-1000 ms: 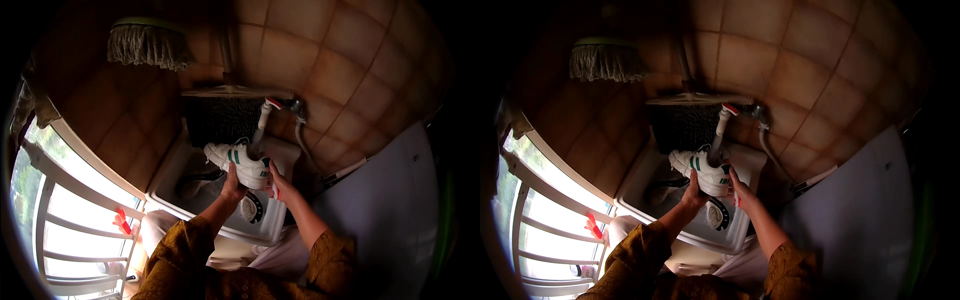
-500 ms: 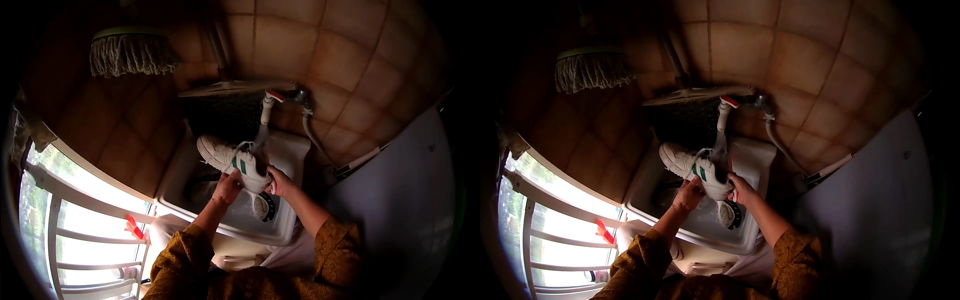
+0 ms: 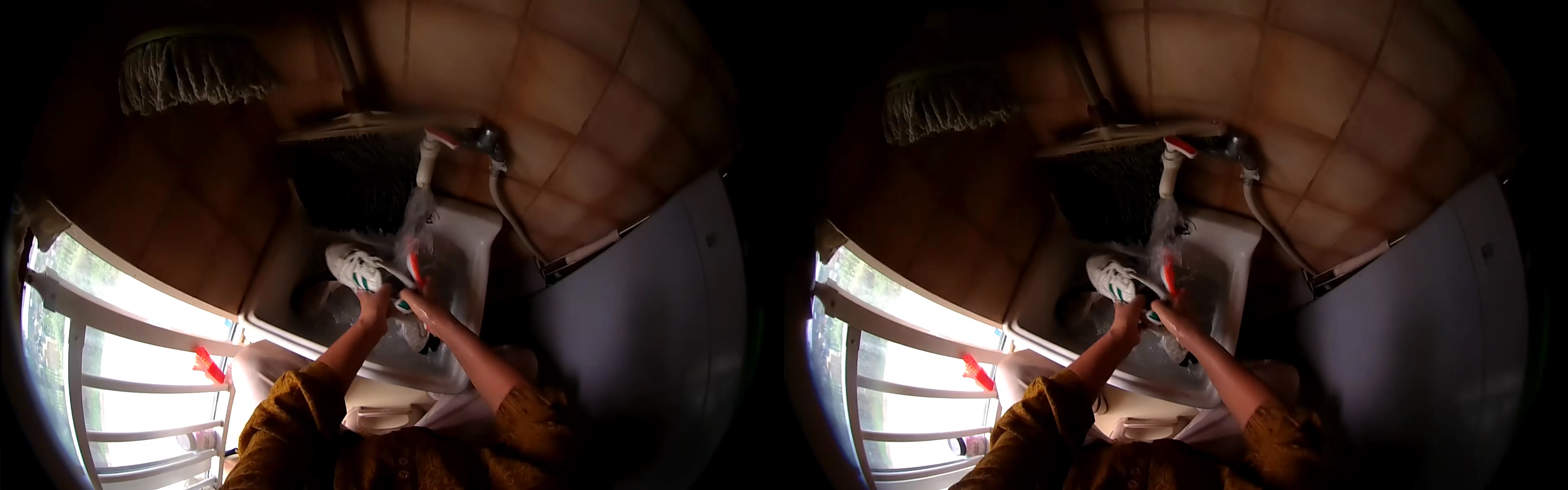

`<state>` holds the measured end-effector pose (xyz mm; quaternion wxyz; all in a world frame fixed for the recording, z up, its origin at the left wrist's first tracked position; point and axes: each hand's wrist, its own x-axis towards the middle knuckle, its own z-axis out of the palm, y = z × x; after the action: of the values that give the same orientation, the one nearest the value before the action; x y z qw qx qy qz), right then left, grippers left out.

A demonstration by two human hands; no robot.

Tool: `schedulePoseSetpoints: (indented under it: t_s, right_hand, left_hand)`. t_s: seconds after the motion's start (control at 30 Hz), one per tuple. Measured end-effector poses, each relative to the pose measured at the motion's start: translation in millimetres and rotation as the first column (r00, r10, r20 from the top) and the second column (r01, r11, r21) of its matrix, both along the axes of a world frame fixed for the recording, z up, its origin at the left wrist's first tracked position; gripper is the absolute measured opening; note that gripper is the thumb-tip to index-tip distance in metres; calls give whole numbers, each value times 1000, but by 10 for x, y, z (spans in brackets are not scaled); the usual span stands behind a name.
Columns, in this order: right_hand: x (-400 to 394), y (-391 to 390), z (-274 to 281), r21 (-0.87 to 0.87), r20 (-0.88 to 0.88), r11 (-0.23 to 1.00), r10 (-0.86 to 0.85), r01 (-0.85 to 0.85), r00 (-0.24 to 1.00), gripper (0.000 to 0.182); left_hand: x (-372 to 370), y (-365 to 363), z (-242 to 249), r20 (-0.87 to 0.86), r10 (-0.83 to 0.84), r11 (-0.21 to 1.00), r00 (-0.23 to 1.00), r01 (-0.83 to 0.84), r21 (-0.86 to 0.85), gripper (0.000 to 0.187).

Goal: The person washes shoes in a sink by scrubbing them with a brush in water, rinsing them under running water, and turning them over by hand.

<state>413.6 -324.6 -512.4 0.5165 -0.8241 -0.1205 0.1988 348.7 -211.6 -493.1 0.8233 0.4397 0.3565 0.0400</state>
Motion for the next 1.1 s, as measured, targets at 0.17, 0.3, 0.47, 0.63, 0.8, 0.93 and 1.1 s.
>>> schedulePoseSetpoints:
  t_s: [0.17,0.3,0.47,0.63,0.8,0.93,1.1]
  right_hand:
    - [300,61,392,74,-319,993,113,-94,941,33]
    - [-133,-132,226,67,-49,998,7,-3,999,42]
    - [-133,64,310,257,-161,955,-108,147,981,35]
    - [-105,-268,257,183,-301,942,-219,281,928,31]
    - [-242,-97,380,-38,51,992,-122,124,991,43]
    - [-187,-241,285,221,24,956,-202,192,979,53]
    - [-634,-253,-71,129,75,952,-289,278,954,54]
  left_hand:
    - [-19,17,-285,-91,-21,992,996,10,-127,19]
    - [-241,-10,-211,-97,-141,974,985,120,-192,29]
    - [-94,106,-497,-110,50,979,993,-70,-191,12]
    - [-93,-103,-308,-102,-151,986,983,143,-84,26]
    - [-115,-132,-167,-162,5,992,987,-26,-123,31]
    - [2,-197,-172,-100,-8,999,995,4,-34,29]
    - [-28,-150,-499,116,206,978,972,-199,-70,46]
